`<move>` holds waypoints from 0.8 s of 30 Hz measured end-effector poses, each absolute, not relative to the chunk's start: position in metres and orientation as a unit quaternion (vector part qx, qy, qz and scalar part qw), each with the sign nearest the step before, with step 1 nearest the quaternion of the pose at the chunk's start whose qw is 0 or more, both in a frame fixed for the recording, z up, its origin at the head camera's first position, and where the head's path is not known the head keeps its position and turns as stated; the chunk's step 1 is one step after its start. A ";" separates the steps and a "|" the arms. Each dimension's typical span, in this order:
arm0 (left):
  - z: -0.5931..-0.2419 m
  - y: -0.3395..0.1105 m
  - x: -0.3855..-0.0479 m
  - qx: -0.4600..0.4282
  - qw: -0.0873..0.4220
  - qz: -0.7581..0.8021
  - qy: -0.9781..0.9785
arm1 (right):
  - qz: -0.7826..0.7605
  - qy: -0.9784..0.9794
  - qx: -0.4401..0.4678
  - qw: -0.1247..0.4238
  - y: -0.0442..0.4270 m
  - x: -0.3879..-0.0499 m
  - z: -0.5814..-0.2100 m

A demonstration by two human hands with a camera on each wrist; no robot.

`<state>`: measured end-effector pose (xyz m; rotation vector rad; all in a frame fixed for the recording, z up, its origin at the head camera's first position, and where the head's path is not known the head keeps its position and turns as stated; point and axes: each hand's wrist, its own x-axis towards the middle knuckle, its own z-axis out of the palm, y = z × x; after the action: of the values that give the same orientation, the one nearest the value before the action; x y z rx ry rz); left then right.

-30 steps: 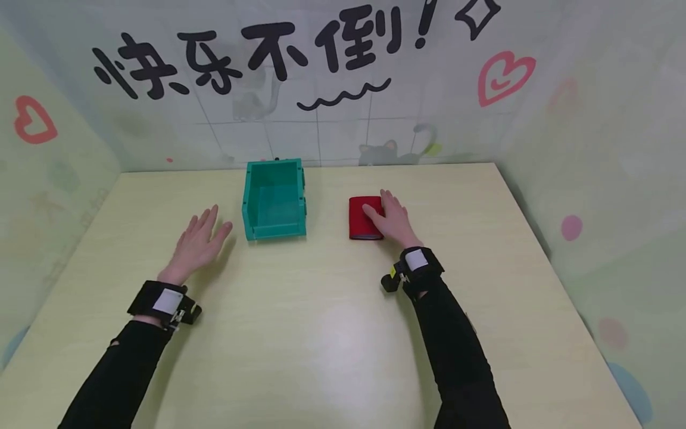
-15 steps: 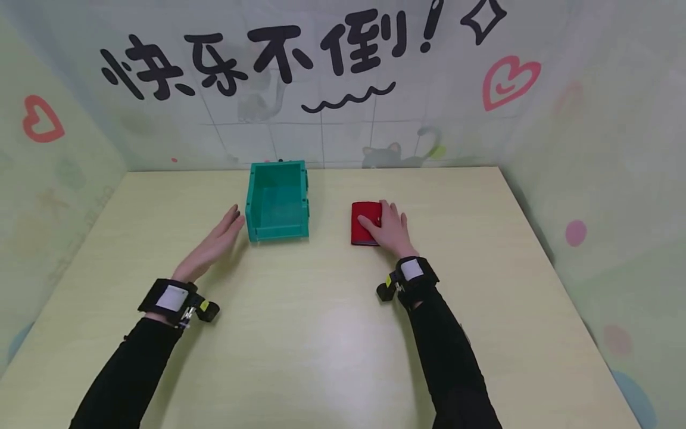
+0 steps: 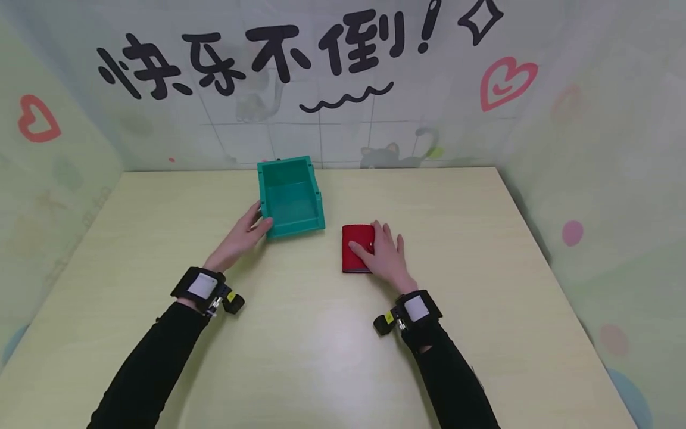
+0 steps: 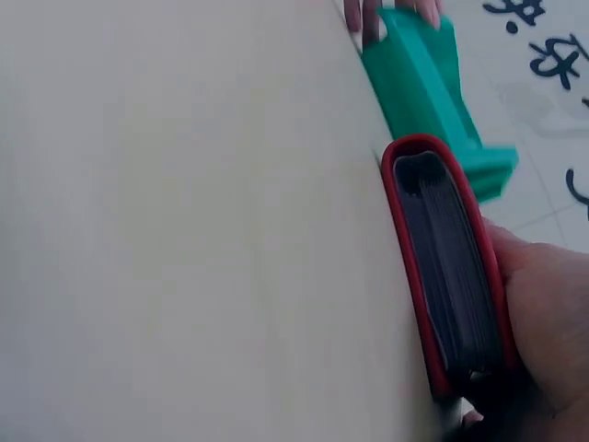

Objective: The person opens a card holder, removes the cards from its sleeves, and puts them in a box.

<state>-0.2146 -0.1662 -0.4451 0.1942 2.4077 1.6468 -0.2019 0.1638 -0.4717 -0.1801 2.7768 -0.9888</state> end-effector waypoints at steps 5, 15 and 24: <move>-0.446 -0.150 -0.220 0.081 0.113 0.535 0.833 | -0.332 0.937 -0.058 0.085 0.154 -0.178 -0.472; -0.446 -0.125 -0.226 0.101 0.129 0.529 0.833 | -0.339 0.938 -0.048 0.056 0.131 -0.150 -0.477; -0.446 -0.119 -0.219 0.102 0.140 0.536 0.826 | -0.335 0.939 -0.058 0.051 0.113 -0.136 -0.479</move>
<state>-0.2192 -0.1190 -0.4459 0.2957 2.3881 1.5480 -0.1360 0.1131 -0.4789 -0.1761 2.8578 -1.0210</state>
